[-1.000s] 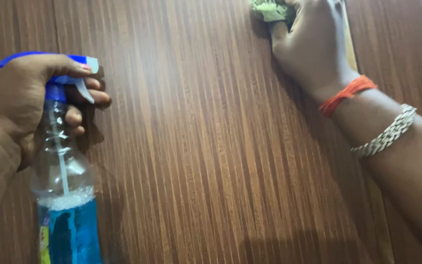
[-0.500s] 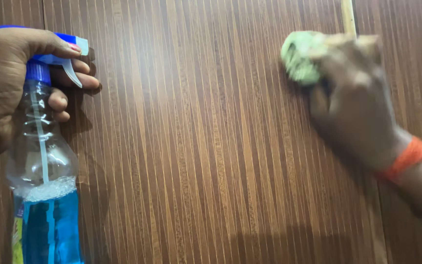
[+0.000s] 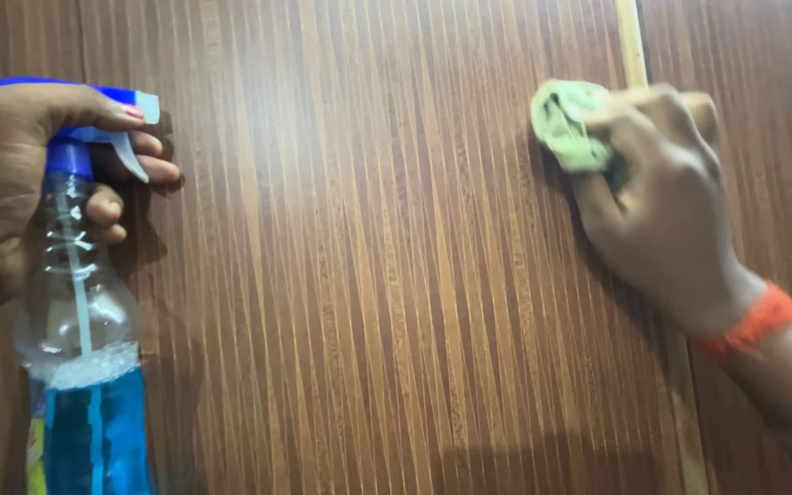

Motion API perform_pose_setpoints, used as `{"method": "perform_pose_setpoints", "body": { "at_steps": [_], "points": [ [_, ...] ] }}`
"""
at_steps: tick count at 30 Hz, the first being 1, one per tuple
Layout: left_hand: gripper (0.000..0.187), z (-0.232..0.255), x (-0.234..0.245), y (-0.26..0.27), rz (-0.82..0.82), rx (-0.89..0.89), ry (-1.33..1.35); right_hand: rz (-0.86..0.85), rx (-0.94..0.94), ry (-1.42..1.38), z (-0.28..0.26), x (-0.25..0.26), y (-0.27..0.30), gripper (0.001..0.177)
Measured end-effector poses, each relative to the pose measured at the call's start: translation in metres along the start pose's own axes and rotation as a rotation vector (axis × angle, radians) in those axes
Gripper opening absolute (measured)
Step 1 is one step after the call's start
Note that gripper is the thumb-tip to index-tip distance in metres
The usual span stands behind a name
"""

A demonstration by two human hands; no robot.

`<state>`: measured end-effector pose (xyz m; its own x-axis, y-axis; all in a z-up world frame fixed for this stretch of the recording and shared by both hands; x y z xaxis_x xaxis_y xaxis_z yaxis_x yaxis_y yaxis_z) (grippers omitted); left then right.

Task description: The person cleans the surface of a wooden cabinet by spraying a liquid from a blue bottle and rubbing the area with a light green cloth.

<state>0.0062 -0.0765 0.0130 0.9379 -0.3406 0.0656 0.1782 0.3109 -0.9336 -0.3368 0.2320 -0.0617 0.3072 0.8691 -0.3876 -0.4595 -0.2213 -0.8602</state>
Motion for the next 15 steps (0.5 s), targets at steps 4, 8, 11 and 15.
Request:
{"method": "perform_pose_setpoints", "body": {
  "at_steps": [4,8,11,15],
  "points": [
    [0.04,-0.031,0.009,-0.005,-0.049,0.073,0.075,-0.037,-0.054,0.002,-0.022,0.02,0.035,0.02],
    [0.038,-0.038,0.004,-0.011,-0.181,0.121,0.24,-0.074,-0.103,-0.067,-0.029,0.03,0.043,0.026],
    [0.037,-0.01,-0.001,0.001,0.025,0.077,0.081,-0.033,-0.049,-0.054,-0.019,0.02,0.029,0.022],
    [0.032,0.025,-0.019,0.018,0.035,-0.089,0.078,0.046,-0.011,-0.001,0.004,-0.011,-0.013,0.014]
  ]
}}
Point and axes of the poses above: each hand's wrist, its own y-axis away from the middle knuckle, its own x-axis out of the back of the hand, z = x × y, the point moved 1 cm from there along -y, towards the middle knuckle, and after that the axes turned 7 degrees about -x, right-handed, at the moved point
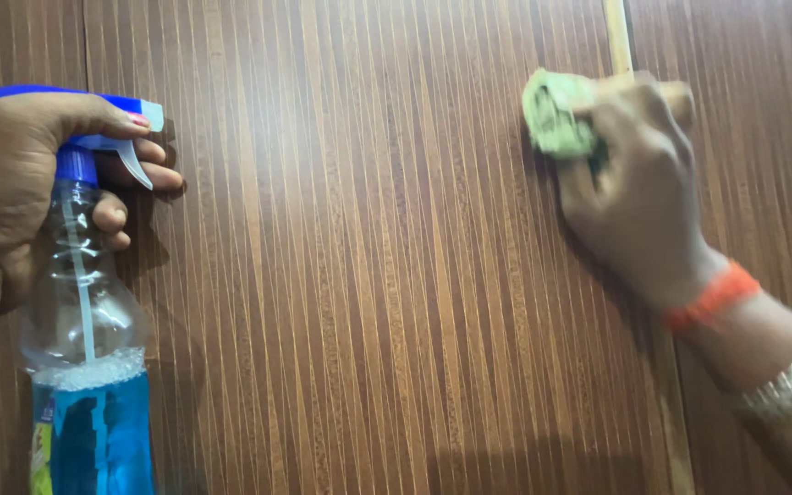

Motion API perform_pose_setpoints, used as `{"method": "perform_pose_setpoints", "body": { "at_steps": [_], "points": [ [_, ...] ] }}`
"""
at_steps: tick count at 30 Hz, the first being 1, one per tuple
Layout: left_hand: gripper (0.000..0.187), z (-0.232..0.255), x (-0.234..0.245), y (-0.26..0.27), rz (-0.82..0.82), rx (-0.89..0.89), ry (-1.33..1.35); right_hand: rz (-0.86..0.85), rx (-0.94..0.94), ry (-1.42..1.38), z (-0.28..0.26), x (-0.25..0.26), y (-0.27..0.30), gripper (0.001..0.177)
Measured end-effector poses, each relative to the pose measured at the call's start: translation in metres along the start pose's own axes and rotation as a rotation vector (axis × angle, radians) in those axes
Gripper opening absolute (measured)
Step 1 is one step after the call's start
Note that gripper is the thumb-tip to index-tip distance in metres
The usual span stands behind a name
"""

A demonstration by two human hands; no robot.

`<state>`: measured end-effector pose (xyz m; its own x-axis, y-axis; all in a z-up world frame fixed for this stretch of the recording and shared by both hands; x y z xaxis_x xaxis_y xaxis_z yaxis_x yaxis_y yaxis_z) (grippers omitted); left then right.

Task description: The person cleans the surface of a wooden cabinet by spraying a liquid from a blue bottle and rubbing the area with a light green cloth.

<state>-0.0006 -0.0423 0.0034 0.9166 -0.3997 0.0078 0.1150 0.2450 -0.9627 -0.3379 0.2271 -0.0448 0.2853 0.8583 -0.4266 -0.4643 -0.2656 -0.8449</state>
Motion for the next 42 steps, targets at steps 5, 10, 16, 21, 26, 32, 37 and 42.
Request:
{"method": "perform_pose_setpoints", "body": {
  "at_steps": [5,10,16,21,26,32,37,42],
  "points": [
    [0.029,0.024,-0.011,0.01,0.043,0.004,0.034,0.09,-0.069,-0.03,-0.013,-0.041,-0.051,0.012],
    [0.028,0.034,-0.016,0.02,0.153,0.067,0.098,0.055,-0.057,-0.257,-0.103,-0.061,-0.056,0.019],
    [0.023,0.042,-0.016,0.024,0.17,0.152,0.142,-0.065,-0.012,-0.33,-0.186,-0.054,-0.041,0.028],
    [0.026,0.038,-0.014,0.024,0.162,0.168,0.115,-0.164,0.051,-0.429,-0.18,-0.029,-0.021,0.027],
    [0.025,0.032,-0.012,0.028,0.141,0.133,0.112,-0.227,0.094,-0.393,-0.148,-0.011,0.004,0.019],
    [0.024,0.016,-0.008,0.05,0.127,0.101,0.095,-0.19,0.043,-0.233,-0.077,-0.001,0.017,0.018],
    [0.027,0.009,-0.01,0.065,0.084,0.125,0.128,-0.067,-0.084,-0.129,-0.049,-0.012,0.002,0.019],
    [0.026,0.009,-0.022,0.086,0.151,0.22,0.021,-0.031,-0.082,-0.107,-0.089,-0.041,-0.011,0.022]
  ]
}}
Point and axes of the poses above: each hand's wrist, its own y-axis away from the middle knuckle, its own x-axis out of the back of the hand, z = x × y, the point moved 1 cm from there along -y, towards the middle knuckle, and after that the axes turned 7 degrees about -x, right-handed, at the moved point
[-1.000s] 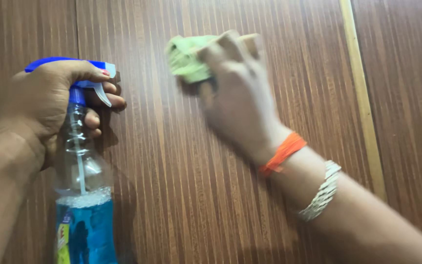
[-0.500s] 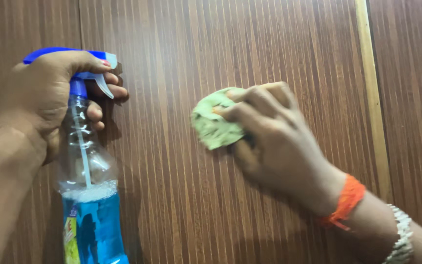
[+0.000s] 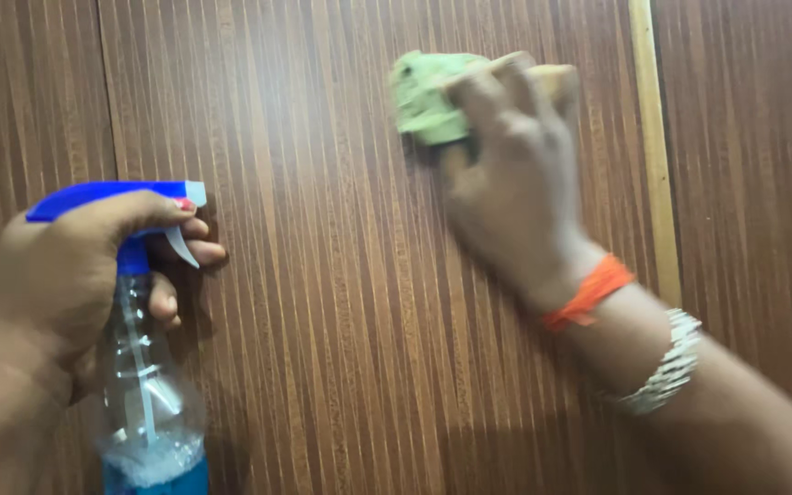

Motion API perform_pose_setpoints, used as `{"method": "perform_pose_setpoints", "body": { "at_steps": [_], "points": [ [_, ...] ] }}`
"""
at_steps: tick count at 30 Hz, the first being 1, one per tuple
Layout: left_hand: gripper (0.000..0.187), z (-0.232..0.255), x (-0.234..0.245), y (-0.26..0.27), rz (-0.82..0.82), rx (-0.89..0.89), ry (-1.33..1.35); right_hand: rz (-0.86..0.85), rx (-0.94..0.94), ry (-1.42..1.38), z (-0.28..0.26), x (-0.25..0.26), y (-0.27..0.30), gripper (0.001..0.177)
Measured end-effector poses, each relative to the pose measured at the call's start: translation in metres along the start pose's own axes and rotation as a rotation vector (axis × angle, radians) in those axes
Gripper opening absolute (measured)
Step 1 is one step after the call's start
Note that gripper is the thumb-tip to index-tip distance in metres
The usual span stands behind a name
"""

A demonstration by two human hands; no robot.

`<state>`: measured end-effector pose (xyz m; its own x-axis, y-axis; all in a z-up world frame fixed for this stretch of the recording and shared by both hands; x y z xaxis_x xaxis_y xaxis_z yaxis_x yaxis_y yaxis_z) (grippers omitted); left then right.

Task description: The person cleans the surface of a wooden cabinet by spraying a liquid from a blue bottle and rubbing the area with a light green cloth.

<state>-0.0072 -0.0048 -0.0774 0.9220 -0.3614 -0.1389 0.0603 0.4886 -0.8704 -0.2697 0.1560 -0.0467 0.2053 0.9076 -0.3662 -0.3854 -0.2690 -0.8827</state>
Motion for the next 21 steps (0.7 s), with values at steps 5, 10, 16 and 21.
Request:
{"method": "perform_pose_setpoints", "body": {
  "at_steps": [5,10,16,21],
  "points": [
    [0.027,-0.014,0.002,0.009,-0.048,-0.021,0.105,-0.149,0.1,-0.2,-0.067,0.001,0.041,0.024],
    [0.027,-0.023,0.008,0.008,-0.042,0.014,0.078,-0.365,0.316,-0.313,-0.062,0.042,0.089,0.039],
    [0.032,-0.034,0.01,0.002,-0.082,0.061,0.06,-0.272,0.291,-0.135,0.022,0.071,0.081,0.029],
    [0.031,-0.047,0.015,-0.005,-0.107,0.049,0.088,-0.151,0.037,0.031,0.062,0.056,0.038,0.016]
  ]
}}
Point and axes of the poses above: each hand's wrist, its own y-axis away from the middle knuckle, its own x-axis out of the back of the hand, z = x × y, the point moved 1 cm from there along -y, towards the middle knuckle, and after that the axes turned 7 degrees about -x, right-handed, at the moved point
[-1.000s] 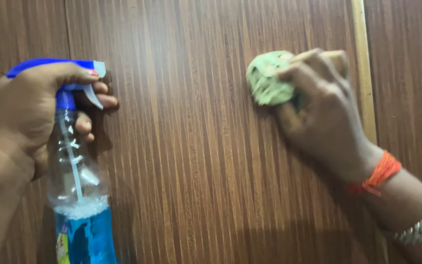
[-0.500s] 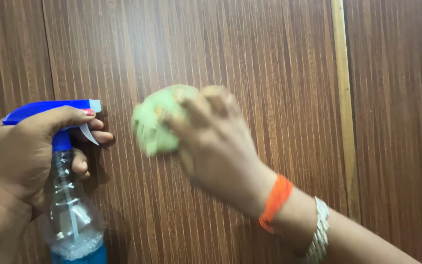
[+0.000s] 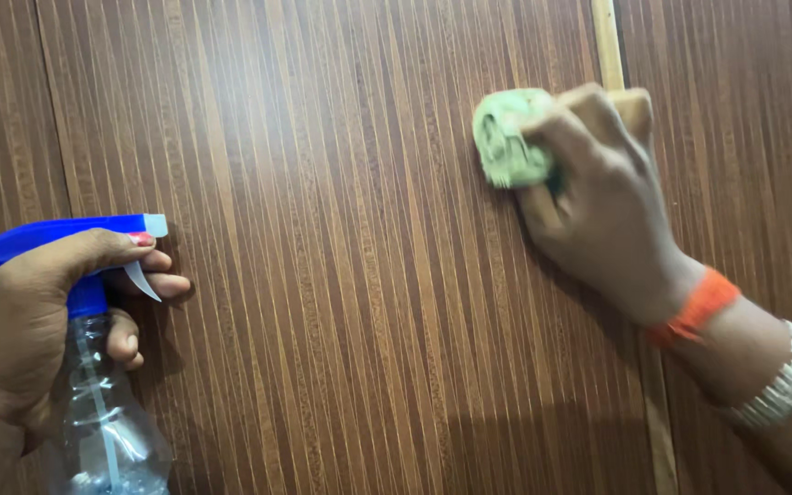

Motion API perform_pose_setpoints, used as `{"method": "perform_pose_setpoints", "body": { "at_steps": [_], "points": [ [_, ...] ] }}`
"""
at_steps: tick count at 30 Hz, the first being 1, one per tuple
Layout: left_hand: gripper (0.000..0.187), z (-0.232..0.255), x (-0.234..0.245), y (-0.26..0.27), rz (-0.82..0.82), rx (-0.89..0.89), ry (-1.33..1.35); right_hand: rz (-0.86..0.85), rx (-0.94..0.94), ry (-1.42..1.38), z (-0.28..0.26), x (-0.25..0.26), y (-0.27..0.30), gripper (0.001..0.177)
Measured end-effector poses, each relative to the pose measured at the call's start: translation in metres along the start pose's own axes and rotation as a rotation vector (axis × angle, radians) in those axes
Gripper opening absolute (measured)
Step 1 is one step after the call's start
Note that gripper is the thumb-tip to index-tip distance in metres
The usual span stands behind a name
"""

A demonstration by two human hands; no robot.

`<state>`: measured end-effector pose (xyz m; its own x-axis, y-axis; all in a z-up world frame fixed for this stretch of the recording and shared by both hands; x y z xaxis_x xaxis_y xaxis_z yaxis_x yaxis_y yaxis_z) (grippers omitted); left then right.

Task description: The person cleans the surface of a wooden cabinet by spraying a liquid from a blue bottle and rubbing the area with a light green cloth.

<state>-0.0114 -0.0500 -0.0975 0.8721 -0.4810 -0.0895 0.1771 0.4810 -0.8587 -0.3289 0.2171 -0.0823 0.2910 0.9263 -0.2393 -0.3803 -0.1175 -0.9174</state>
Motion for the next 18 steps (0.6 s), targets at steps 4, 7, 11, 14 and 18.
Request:
{"method": "perform_pose_setpoints", "body": {
  "at_steps": [4,7,11,14,18],
  "points": [
    [0.029,-0.004,0.001,-0.004,-0.001,0.012,-0.019,0.1,-0.074,0.009,-0.022,-0.023,-0.027,0.015],
    [0.031,0.004,-0.005,-0.002,-0.002,-0.037,-0.103,0.2,0.034,-0.005,-0.058,-0.027,-0.021,0.018],
    [0.029,0.03,-0.038,0.002,-0.04,-0.011,-0.095,0.003,-0.018,-0.117,-0.084,-0.018,0.001,0.02],
    [0.022,0.052,-0.08,0.016,-0.011,0.04,-0.157,-0.039,0.079,-0.234,-0.081,0.002,0.015,0.03],
    [0.02,0.072,-0.126,0.03,0.017,0.059,-0.116,-0.161,0.117,-0.224,-0.062,0.024,0.034,0.031]
  ]
}}
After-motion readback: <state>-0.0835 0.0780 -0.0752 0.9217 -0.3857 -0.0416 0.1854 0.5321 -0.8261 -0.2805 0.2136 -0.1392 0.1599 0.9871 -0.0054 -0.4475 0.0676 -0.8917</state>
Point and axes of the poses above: each hand's wrist, its own y-axis away from the middle knuckle, its own x-axis out of the back of the hand, z = x × y, the point moved 1 cm from there along -y, towards the middle knuckle, and after that the axes turned 7 degrees about -x, right-handed, at the moved point
